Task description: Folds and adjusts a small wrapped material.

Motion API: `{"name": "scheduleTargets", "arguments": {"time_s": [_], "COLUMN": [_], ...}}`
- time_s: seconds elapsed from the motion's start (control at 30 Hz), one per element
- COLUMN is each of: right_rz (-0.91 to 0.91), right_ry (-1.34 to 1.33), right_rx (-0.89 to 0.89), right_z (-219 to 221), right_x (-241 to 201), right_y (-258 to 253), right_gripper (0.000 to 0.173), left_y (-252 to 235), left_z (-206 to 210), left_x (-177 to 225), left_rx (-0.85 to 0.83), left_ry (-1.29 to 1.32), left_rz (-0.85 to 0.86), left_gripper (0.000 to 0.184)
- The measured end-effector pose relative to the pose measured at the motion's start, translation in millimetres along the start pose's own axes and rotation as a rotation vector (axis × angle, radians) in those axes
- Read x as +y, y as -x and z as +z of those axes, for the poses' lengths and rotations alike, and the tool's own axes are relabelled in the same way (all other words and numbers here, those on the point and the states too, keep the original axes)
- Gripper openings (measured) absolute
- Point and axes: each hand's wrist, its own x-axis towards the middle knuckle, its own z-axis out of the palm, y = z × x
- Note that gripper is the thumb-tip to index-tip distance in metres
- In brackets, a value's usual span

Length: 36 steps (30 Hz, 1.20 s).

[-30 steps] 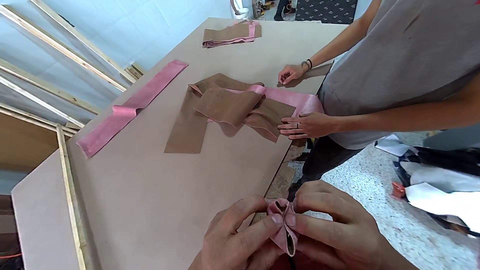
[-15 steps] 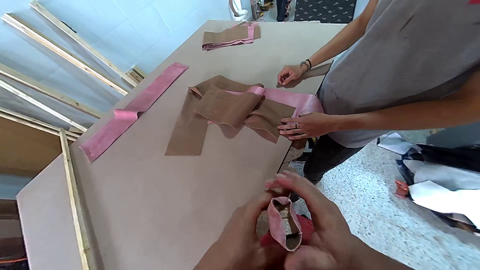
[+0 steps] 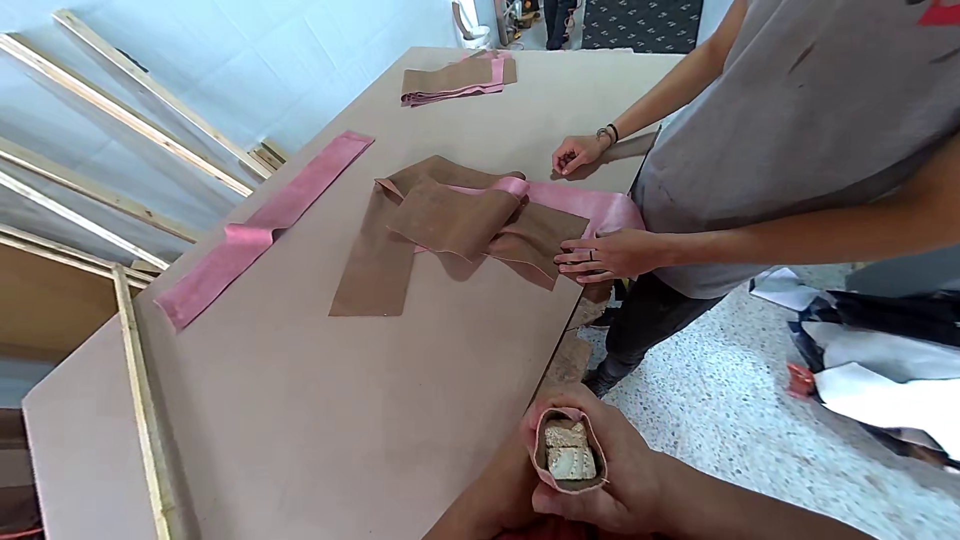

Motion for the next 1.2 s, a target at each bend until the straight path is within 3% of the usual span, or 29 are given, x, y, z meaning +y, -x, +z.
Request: {"name": "scheduleTargets", "arguments": {"time_s": [0.07,0.13,0.17,0.27,0.3,0.37,0.4,0.47,0.63,0.73,0.83,0.87,0.97,1.03,1.2], "right_rz": [0.037,0.117,0.144,0.151,0.148,0.139,0.134,0.145,0.145,0.138,0.106,0.111,0.109,0.056,-0.002], "right_ry": [0.006,-0.072,-0.094,-0.077,-0.069,-0.089,-0.106,-0.159,-0.296,-0.358,-0.416,-0.426,-0.421,-0.352,-0.246], "right_rx": [-0.009,0.000,-0.004,0.032,0.055,0.094,0.111,0.133,0.072,0.045,0.031,0.026,-0.014,-0.026,-0.111], "right_z": [-2,-2,-3,-2,-1,-2,-5,-15,-36,-40,-41,-39,-29,-25,-36], "right_x": [2,5,6,8,9,6,2,-8,-30,-27,-14,-12,-8,-10,-20], "right_y": [-2,-6,-9,-19,-23,-31,-36,-47,-71,-74,-74,-72,-65,-63,-52], "right_gripper": [0.052,0.046,0.043,0.032,0.030,0.028,0.028,0.028,0.027,0.028,0.027,0.027,0.027,0.030,0.037], "left_y": [-5,-9,-12,-24,-24,-14,-16,-34,-52,-45,-4,-2,-15,-24,-38], "left_z": [-10,-36,-45,-27,-24,-43,-46,-21,11,-1,-61,-69,-64,-45,-33], "left_x": [-33,-66,-71,-47,-50,-84,-89,-65,-59,-63,-92,-76,4,38,36], "left_rx": [0.060,0.058,0.036,0.122,0.119,0.024,0.006,0.085,0.125,0.103,0.202,0.246,0.304,0.313,0.208], "left_ry": [-0.043,-0.448,-0.582,-0.768,-0.828,-0.800,-0.765,-0.752,-0.827,-0.806,-0.624,-0.623,-0.894,-1.047,-1.031], "left_rz": [0.102,0.192,0.142,-0.357,-0.391,-0.223,-0.240,-0.459,-0.250,-0.397,0.002,0.159,0.612,0.730,0.753], "left_gripper": [0.020,0.038,0.044,0.027,0.024,0.023,0.024,0.019,0.018,0.040,0.075,0.076,0.055,0.047,0.047]}}
